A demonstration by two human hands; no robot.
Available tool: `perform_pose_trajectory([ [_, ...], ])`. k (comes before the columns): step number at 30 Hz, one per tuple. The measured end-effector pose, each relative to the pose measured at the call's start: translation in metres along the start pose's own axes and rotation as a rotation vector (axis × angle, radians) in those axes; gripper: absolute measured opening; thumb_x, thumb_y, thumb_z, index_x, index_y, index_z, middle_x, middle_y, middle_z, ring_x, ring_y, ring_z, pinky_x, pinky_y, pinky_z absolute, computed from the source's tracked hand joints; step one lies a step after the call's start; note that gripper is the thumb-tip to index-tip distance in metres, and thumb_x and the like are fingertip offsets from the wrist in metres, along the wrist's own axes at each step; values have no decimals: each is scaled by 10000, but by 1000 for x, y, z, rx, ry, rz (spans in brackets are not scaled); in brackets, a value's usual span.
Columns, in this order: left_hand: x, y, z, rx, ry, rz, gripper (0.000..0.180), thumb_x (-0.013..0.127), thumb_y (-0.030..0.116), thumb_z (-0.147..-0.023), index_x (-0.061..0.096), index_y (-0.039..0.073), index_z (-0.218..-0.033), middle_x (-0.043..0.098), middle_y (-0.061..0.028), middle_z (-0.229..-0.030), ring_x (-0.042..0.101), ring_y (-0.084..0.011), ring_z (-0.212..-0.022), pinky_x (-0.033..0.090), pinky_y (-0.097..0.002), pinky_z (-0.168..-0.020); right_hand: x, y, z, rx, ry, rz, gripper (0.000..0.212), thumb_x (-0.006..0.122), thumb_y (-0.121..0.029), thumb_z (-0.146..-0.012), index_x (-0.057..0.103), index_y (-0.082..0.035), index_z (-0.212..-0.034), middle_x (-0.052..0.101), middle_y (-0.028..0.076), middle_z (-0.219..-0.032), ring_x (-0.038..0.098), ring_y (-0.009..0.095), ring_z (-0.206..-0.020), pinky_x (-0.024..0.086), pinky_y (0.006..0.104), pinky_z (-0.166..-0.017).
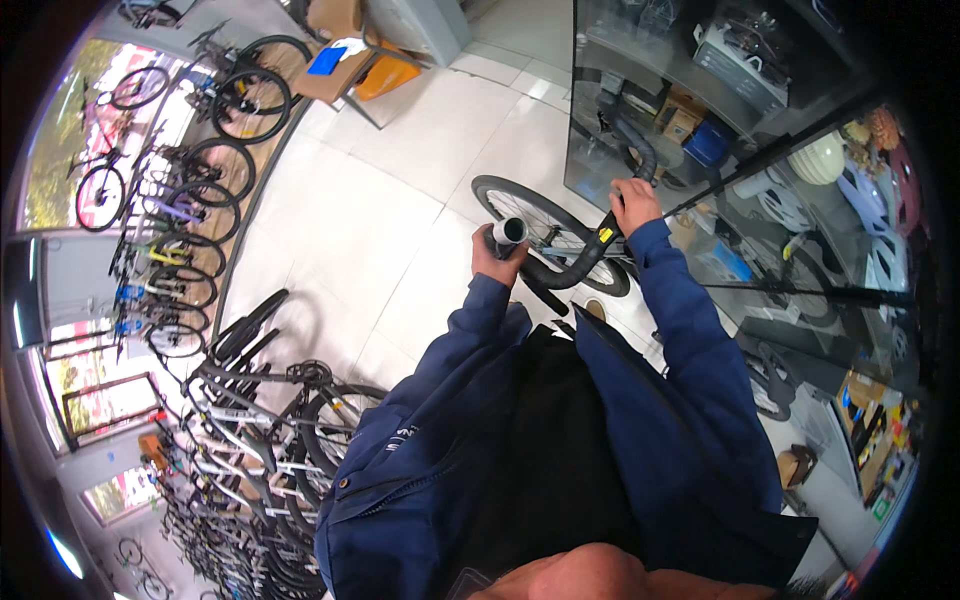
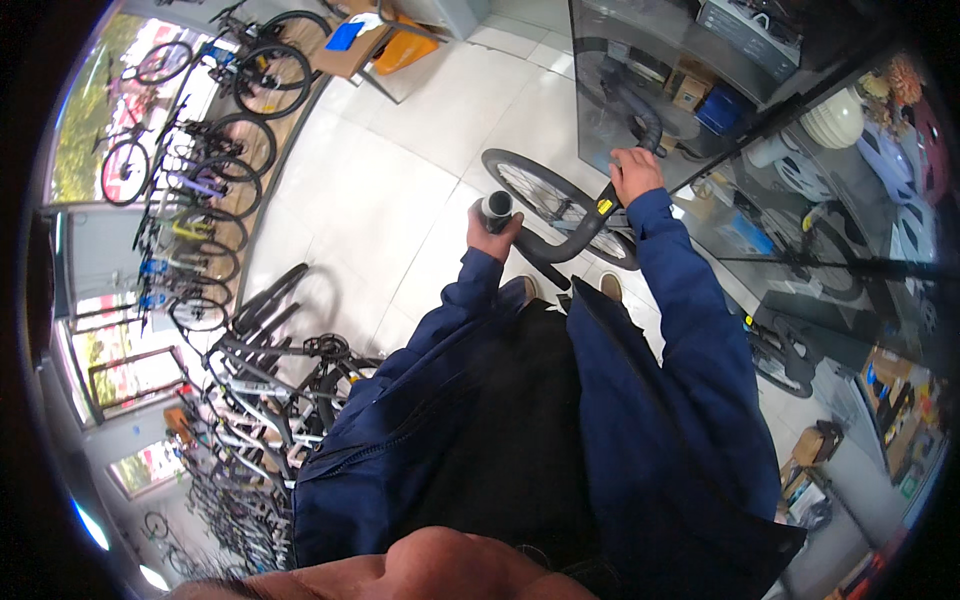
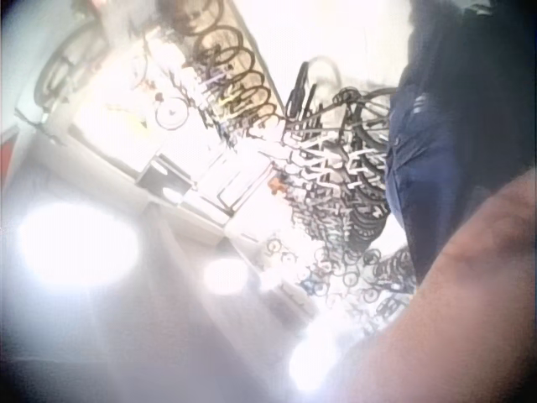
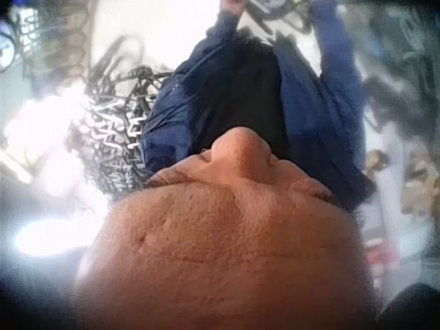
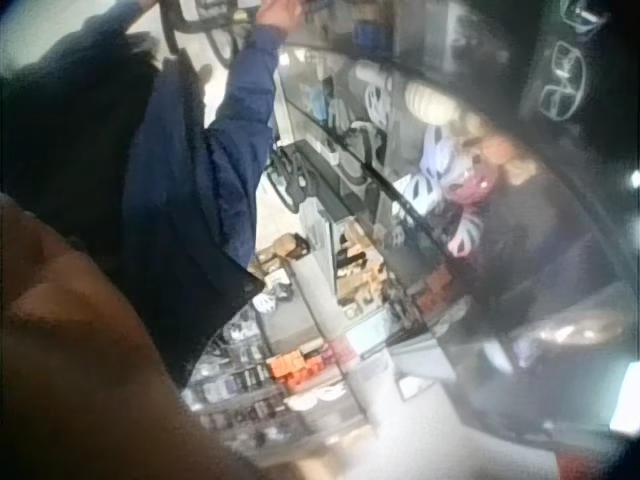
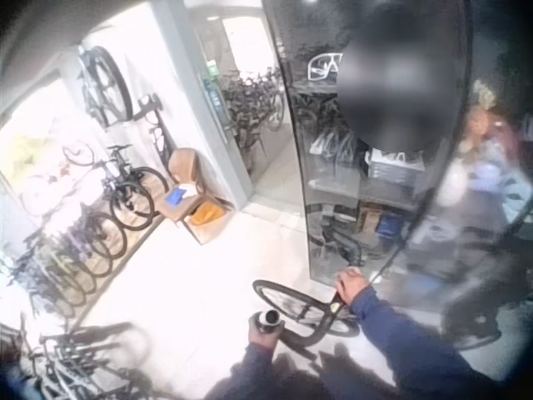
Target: The person walks through a bicycle shop, picks up a screwdriver, and adjusts the handlebar of a bicycle. They use the screwdriver to tighten or loosen components on the handlebar and then test the handlebar by holding and turning it.
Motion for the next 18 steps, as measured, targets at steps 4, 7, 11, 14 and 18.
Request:
perform_pose_trajectory([
  [4, -12, 19, -15, 192, -165, -127, 778, 925, 240, -729, 505, -8, -1335, 634, -170, -1149, 650, -284, -1066, 532, -379, -943, -16, -42, 36, 222, 38, -132, 263, 705, -177, -908, 679, -94, -1156, 708, 159, -1065, 635, 382, -1055, 515, 452, -939],
  [7, -15, 25, -18, 221, -298, -44, 766, 916, 193, -729, 511, -9, -1347, 635, -172, -1171, 652, -286, -1087, 528, -376, -967, -22, -86, 70, 347, 51, -185, 262, 717, -168, -897, 679, -79, -1141, 719, 160, -1079, 653, 390, -1016, 525, 450, -912],
  [11, -16, 30, -20, 207, -421, 3, 730, 912, 168, -734, 531, 6, -1335, 643, -164, -1185, 655, -288, -1093, 530, -375, -970, -31, -138, 97, 421, 82, -217, 291, 730, -164, -880, 686, -61, -1148, 726, 161, -1059, 659, 382, -1007, 528, 440, -900],
  [14, -14, 35, -21, 250, -511, -46, 704, 900, 166, -757, 536, 2, -1337, 646, -164, -1215, 659, -272, -1101, 541, -376, -966, -33, -162, 106, 506, 15, -247, 345, 756, -198, -865, 681, -34, -1159, 719, 179, -1043, 657, 371, -993, 520, 434, -893],
  [18, -13, 41, -21, 307, -594, -68, 684, 897, 172, -764, 552, 2, -1330, 658, -155, -1202, 665, -261, -1079, 549, -377, -941, -38, -182, 106, 409, 26, -186, 365, 774, -232, -855, 690, -35, -1150, 715, 168, -1060, 650, 365, -1024, 511, 432, -921],
])
Point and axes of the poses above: each hand's wrist, its own z-axis away from the middle knuckle, its own x-axis out of the palm, y = z × x, the point moved 5 cm from there along -z, towards the middle knuckle
